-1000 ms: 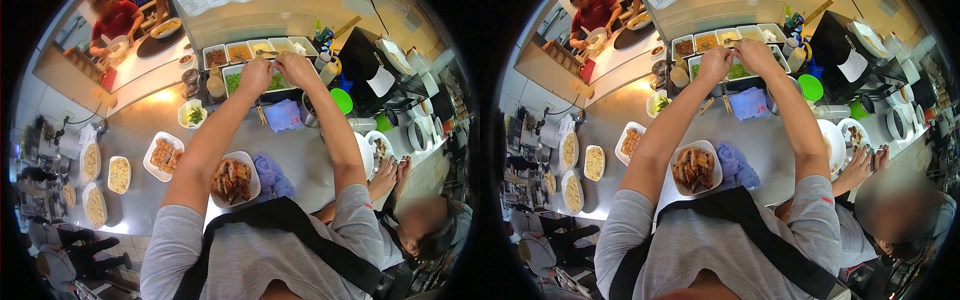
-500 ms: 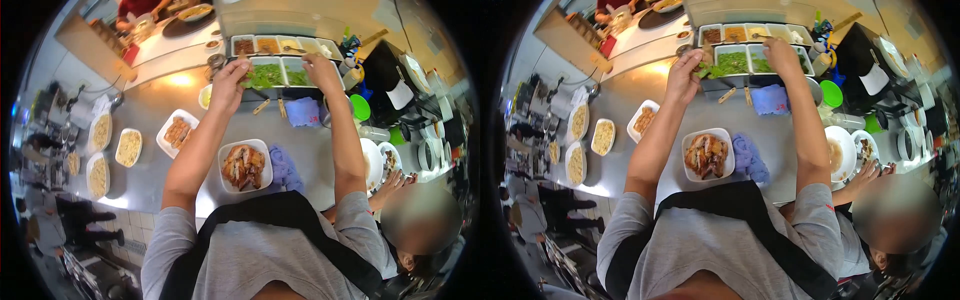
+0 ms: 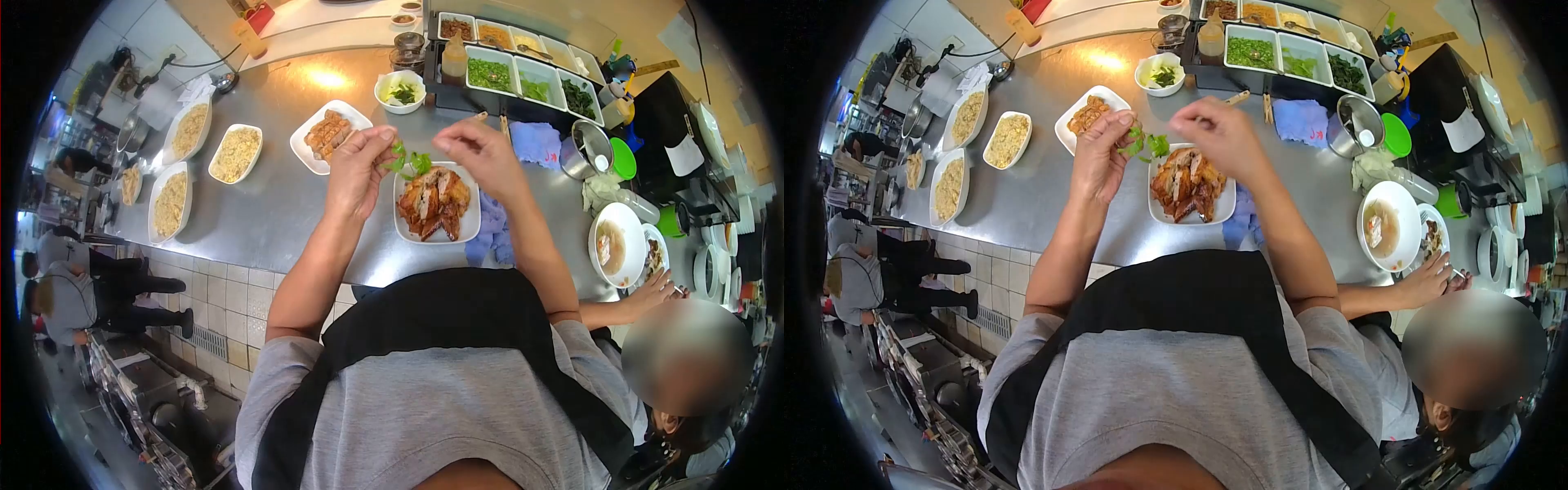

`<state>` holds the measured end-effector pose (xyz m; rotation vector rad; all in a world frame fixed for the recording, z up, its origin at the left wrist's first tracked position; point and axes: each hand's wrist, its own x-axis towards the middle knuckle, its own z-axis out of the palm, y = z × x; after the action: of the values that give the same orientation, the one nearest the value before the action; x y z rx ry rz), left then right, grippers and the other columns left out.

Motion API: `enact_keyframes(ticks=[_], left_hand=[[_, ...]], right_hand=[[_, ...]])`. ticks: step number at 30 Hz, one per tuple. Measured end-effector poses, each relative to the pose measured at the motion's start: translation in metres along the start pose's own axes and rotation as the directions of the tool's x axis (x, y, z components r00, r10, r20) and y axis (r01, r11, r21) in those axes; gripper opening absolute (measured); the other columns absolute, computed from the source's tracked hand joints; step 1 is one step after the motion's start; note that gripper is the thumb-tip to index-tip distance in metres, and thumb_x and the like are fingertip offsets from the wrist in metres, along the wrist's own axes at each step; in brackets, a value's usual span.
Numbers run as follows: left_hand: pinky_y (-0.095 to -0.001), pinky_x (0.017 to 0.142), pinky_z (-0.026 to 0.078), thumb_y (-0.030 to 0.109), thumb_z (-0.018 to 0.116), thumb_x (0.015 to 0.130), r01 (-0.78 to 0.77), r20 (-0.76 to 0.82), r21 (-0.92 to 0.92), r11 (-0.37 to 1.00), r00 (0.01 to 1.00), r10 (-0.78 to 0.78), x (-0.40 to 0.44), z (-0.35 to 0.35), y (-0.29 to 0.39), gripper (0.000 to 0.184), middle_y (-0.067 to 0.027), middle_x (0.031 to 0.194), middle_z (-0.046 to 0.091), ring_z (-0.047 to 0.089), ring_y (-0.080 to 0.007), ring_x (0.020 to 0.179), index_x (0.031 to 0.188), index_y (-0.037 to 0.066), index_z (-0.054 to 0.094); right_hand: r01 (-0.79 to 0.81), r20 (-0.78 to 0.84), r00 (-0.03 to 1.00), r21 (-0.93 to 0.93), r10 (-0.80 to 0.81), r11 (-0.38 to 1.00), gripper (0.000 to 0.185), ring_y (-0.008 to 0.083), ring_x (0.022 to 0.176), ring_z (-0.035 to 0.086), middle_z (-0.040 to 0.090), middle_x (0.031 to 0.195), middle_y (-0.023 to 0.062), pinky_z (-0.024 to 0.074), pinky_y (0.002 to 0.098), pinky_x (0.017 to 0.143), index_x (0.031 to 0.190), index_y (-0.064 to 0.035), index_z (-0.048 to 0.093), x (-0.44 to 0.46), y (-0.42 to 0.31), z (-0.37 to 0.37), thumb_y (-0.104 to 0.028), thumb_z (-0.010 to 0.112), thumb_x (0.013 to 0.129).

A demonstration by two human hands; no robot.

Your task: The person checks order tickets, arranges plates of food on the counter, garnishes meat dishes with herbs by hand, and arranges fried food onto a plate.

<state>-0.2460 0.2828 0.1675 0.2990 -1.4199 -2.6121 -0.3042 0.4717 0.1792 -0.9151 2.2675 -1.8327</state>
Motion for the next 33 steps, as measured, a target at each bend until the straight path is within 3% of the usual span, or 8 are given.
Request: enact_keyframes(ticks=[4,7,10,13,22,28,33], left_hand=[[-0.0217,0.065,0.048,0.010,0.062,0.086,-0.028,-0.015,0.023,0.999,0.999,0.028,-0.027,-0.001,-0.002,0.012,-0.0030,0.082,0.063,0.058,-0.0091,0.072,0.095,0.002,0.063],[-0.0216,0.065,0.048,0.010,0.062,0.086,-0.034,-0.001,0.048,0.998,0.999,0.034,-0.041,0.000,-0.002,0.011,-0.0031,0.082,0.064,0.059,-0.0088,0.071,0.095,0.002,0.063],[-0.0215,0.066,0.049,0.009,0.061,0.086,-0.015,0.030,0.053,0.998,0.999,0.014,-0.050,-0.001,-0.002,0.011,-0.0025,0.082,0.065,0.060,-0.0080,0.070,0.095,0.003,0.063],[-0.0224,0.066,0.051,0.009,0.060,0.087,0.023,0.082,0.029,0.999,0.996,-0.026,-0.056,-0.004,-0.004,0.012,-0.0045,0.081,0.065,0.061,-0.0100,0.069,0.096,0.002,0.062],[-0.0238,0.064,0.052,0.010,0.059,0.088,0.135,0.150,-0.039,0.990,0.980,-0.127,-0.065,-0.003,-0.011,0.013,-0.0065,0.083,0.064,0.062,-0.0129,0.071,0.097,0.000,0.061],[-0.0233,0.068,0.051,0.011,0.060,0.088,0.158,0.190,-0.037,0.987,0.971,-0.148,-0.064,0.000,-0.018,0.013,-0.0047,0.086,0.064,0.062,-0.0121,0.076,0.097,0.003,0.060],[-0.0237,0.071,0.051,0.012,0.060,0.088,0.171,0.203,-0.009,0.985,0.965,-0.166,-0.062,0.007,-0.020,0.012,-0.0052,0.087,0.063,0.061,-0.0117,0.078,0.097,0.003,0.060]], right_hand=[[-0.011,0.105,0.994,-0.139,0.026,0.990,0.014,0.0031,0.067,0.048,0.057,0.077,-0.0020,0.0399,0.0194,0.059,0.085,-0.0015,0.066,-0.016,-0.027,0.020,-0.015,0.066,0.083],[-0.038,0.092,0.995,-0.116,0.049,0.993,0.020,0.0097,0.059,0.053,0.060,0.070,0.0063,0.0440,0.0259,0.055,0.082,-0.0002,0.067,-0.024,-0.023,0.026,-0.019,0.070,0.078],[-0.102,0.101,0.989,-0.058,0.108,0.993,0.018,0.0106,0.059,0.054,0.060,0.068,0.0076,0.0452,0.0264,0.056,0.084,0.0005,0.067,-0.033,-0.028,0.024,-0.017,0.068,0.079],[-0.032,0.091,0.995,-0.019,0.034,0.999,0.018,0.0098,0.062,0.056,0.061,0.070,0.0073,0.0458,0.0256,0.058,0.084,0.0011,0.067,-0.043,-0.021,0.020,-0.016,0.067,0.080],[-0.163,0.019,0.986,-0.016,0.163,0.987,0.017,0.0058,0.063,0.052,0.060,0.074,0.0012,0.0430,0.0224,0.057,0.084,0.0013,0.065,-0.072,-0.036,0.003,-0.015,0.065,0.082],[-0.133,-0.163,0.975,0.105,0.149,0.986,0.016,0.0047,0.064,0.048,0.058,0.076,-0.0006,0.0413,0.0208,0.060,0.085,-0.0008,0.066,-0.075,-0.024,-0.001,-0.016,0.066,0.082],[-0.156,0.007,0.988,-0.034,0.157,0.987,0.013,0.0015,0.063,0.045,0.055,0.075,-0.0043,0.0370,0.0183,0.056,0.087,-0.0010,0.064,-0.078,-0.038,0.001,-0.013,0.066,0.083]])
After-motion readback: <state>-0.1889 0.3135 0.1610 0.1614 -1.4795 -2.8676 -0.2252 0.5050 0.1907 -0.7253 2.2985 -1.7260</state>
